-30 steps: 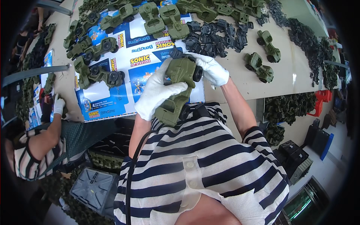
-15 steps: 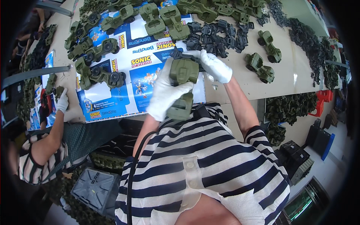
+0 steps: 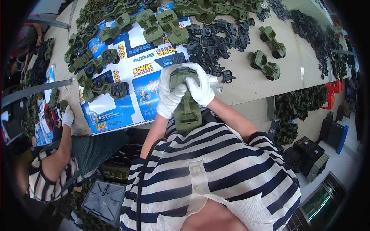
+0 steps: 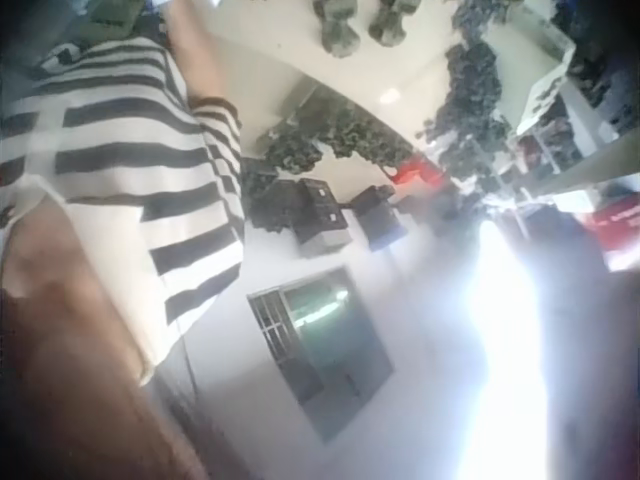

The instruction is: The person assembles small green toy tanks by hand, picking up green bodies and black wheels from a table and snapping them together. The person places each completed tank on the table and repeats the process with new parts.

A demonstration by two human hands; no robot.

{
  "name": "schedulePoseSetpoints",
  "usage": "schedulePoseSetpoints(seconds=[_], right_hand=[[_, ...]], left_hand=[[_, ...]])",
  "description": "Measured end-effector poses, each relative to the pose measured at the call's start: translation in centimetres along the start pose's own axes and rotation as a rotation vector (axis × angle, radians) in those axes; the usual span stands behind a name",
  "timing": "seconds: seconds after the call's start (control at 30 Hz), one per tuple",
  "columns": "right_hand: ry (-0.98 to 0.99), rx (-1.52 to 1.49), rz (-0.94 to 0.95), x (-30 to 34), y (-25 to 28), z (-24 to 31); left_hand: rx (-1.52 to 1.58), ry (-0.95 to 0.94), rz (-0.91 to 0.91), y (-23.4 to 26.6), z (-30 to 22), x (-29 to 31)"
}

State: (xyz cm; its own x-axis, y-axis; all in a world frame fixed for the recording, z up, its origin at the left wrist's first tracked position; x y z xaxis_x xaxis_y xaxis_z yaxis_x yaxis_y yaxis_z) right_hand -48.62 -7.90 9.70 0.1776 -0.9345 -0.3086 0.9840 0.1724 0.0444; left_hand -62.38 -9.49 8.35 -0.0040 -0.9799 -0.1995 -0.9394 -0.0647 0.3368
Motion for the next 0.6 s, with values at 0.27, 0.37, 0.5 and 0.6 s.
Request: schedulePoseSetpoints(seconds=[0.27, 0.37, 0.5, 0.6], right_hand=[[-0.146, 0.113, -0.162, -0.1, 0.8, -0.8], [-0.509, -0.189, -0.083, 1.4, 1.7, -3.4], [-0.767, -0.422, -0.028, 2.4, 8.2, -1.9], [-0.733, -0.069, -0.027, 7.0, 19.8, -6.7]], left_hand=[[-0.082, -0.038, -0.089, 0.5, -0.8, -2.1], [0.131, 0.154, -0.143, -1.1, -1.5, -3.3], [0.042, -0.096, 0.056, -7.9, -0.4, -3.7], [-0.030, 0.110, 0.268, -10.7, 0.6, -1.7]])
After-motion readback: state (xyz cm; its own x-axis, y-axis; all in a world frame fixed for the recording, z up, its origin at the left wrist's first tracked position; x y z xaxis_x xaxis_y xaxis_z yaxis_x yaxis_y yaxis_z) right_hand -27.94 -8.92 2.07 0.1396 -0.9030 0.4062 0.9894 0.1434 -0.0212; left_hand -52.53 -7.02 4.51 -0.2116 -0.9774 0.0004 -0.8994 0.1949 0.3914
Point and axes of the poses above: each hand's wrist, its own x-axis away from the middle knuckle, its own y-axis out of the back of the hand, z = x × y, the point moved 9 cm from there along -x, towards the middle knuckle, and after that the axes turned 12 degrees about -x, right-handed, at the moved point
